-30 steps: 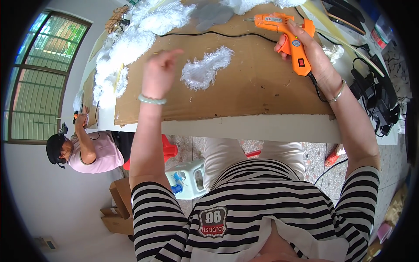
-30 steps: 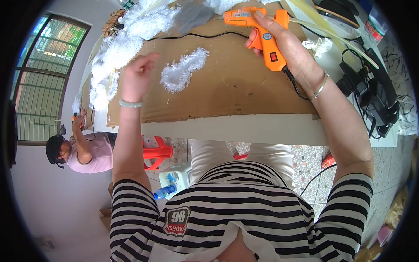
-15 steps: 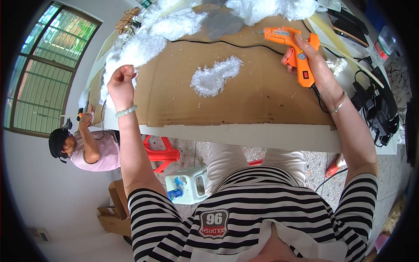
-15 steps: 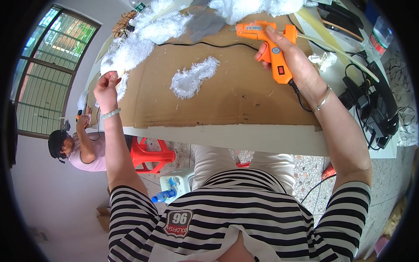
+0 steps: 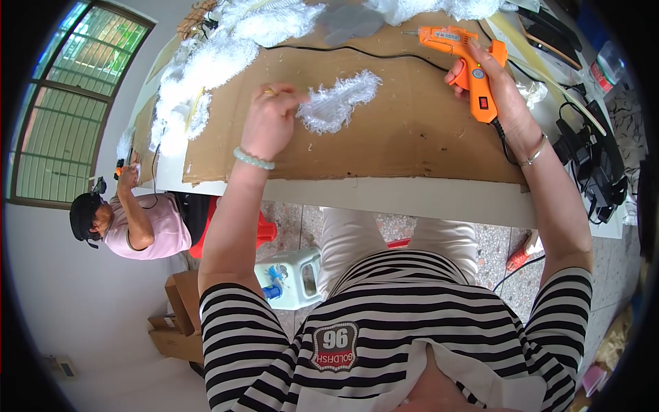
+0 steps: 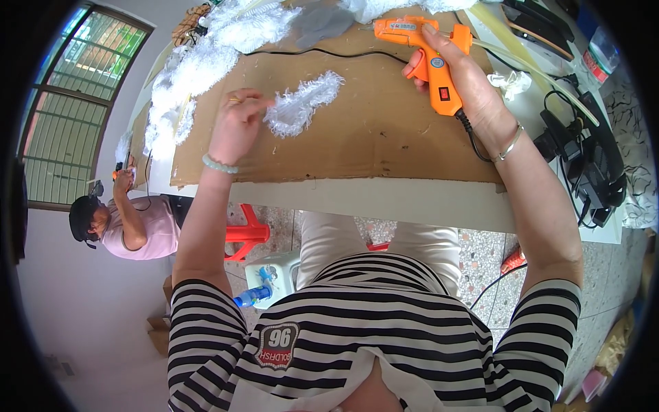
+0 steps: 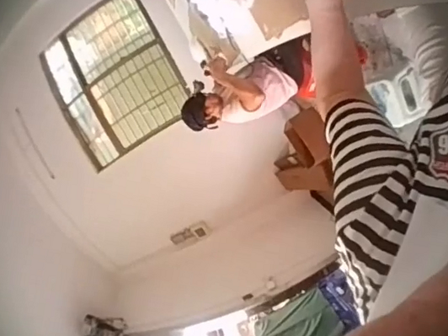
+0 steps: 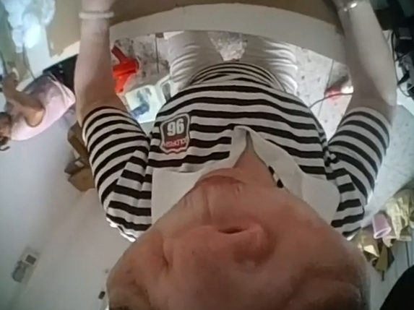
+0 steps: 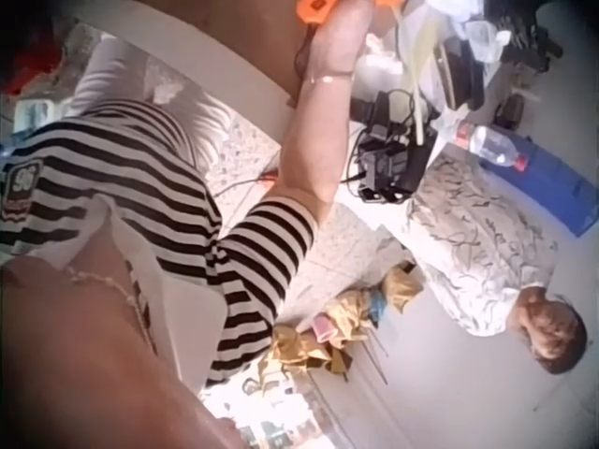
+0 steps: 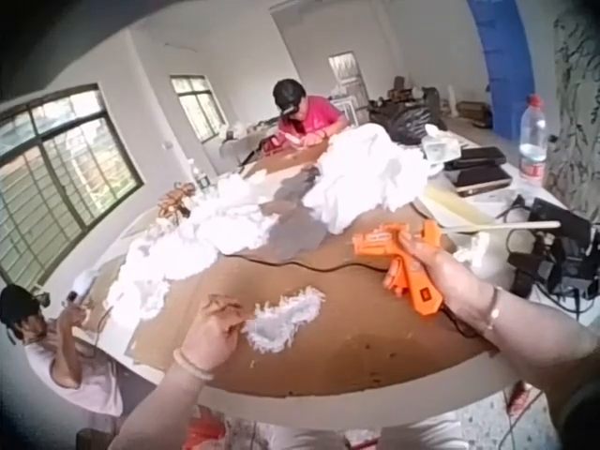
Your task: Apply hot glue to white fluffy stuffing and attach it to a surface to create decorative clouds.
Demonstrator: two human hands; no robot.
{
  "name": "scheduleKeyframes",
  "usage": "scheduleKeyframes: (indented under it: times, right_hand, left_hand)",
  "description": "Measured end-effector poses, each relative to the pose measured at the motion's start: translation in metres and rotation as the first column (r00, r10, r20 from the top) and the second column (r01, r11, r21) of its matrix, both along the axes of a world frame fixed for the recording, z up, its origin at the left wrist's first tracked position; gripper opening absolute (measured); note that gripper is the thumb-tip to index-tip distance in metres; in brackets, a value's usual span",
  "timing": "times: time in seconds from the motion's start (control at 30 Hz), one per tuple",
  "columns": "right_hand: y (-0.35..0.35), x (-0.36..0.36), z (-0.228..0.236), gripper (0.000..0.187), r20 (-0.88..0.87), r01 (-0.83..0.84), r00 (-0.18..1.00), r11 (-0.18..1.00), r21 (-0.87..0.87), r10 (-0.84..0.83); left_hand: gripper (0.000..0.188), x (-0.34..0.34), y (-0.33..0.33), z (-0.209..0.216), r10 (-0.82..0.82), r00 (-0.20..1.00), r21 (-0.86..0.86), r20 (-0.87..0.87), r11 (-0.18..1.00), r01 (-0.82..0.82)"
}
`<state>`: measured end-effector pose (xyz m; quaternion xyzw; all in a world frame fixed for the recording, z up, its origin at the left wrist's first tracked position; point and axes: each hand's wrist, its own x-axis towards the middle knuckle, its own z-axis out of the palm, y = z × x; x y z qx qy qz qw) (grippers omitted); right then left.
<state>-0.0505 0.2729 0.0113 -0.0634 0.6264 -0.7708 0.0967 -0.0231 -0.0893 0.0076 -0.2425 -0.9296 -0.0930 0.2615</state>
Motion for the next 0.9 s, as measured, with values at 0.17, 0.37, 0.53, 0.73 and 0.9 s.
scheduleKeyframes:
  times: [0.17,0.37,0.53,0.73,0.9]
  right_hand:
    - [-0.002,-0.001,0.001,0.046,-0.02,-0.007,1.0,1.0,-0.002,0.007]
    - [-0.004,0.0,0.004,0.047,-0.013,0.009,1.0,1.0,0.003,-0.009]
    - [0.0,0.0,0.001,0.046,-0.008,-0.002,1.0,1.0,-0.015,0.001]
    - [-0.003,0.002,0.004,0.047,-0.026,0.01,1.0,1.0,0.027,-0.009]
    - [-0.006,0.007,0.005,0.047,-0.047,-0.048,0.998,0.999,0.019,0.048]
  left_hand:
    - [0.032,-0.006,0.001,0.001,-0.009,0.996,0.086,0.086,0.996,0.001]
    - [0.026,-0.006,0.008,-0.007,-0.015,0.999,-0.005,0.034,1.0,0.015]
    - [0.024,0.0,0.015,0.006,-0.012,0.994,-0.099,-0.11,0.995,0.002]
    - [0.029,0.01,0.008,-0.002,-0.049,0.999,0.056,-0.007,0.997,0.049]
    - [0.014,0.003,-0.005,-0.013,-0.069,0.952,0.76,0.3,0.62,-0.194]
